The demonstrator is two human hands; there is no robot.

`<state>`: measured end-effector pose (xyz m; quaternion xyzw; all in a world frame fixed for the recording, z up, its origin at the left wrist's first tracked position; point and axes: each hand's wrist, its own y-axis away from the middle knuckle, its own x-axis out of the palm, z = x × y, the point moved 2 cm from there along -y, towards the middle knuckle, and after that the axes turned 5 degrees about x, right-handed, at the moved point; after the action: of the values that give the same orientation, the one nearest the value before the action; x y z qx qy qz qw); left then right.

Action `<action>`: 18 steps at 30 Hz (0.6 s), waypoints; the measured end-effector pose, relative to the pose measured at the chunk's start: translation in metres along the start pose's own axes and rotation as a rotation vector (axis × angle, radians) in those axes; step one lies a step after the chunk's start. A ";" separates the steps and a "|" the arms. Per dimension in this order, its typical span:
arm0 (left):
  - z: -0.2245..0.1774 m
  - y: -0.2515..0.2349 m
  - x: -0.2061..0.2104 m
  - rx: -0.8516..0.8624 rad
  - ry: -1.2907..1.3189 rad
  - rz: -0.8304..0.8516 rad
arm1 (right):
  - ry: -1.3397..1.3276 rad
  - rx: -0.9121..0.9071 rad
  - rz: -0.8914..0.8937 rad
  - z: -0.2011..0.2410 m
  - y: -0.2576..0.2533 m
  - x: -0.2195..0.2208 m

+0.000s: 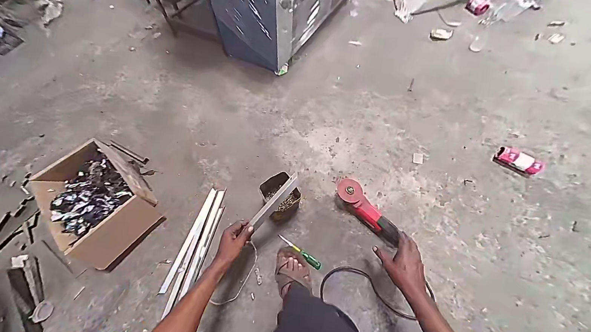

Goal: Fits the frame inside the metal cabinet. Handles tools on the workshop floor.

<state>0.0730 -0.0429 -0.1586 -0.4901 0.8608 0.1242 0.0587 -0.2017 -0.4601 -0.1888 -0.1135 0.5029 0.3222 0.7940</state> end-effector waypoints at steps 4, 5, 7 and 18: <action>0.037 -0.024 0.022 -0.061 0.044 -0.004 | 0.137 0.024 0.062 -0.014 -0.047 0.030; 0.043 -0.027 0.025 -0.068 0.058 -0.001 | 0.164 0.037 0.078 -0.014 -0.055 0.035; 0.050 -0.029 0.027 -0.067 0.077 0.000 | 0.215 0.063 0.085 -0.008 -0.071 0.042; 0.047 -0.026 0.012 -0.012 -0.144 -0.057 | -0.382 0.365 0.677 0.030 -0.076 0.057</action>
<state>0.0883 -0.0531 -0.2111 -0.5047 0.8392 0.1622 0.1210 -0.1158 -0.4805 -0.2357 0.2620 0.4044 0.4855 0.7295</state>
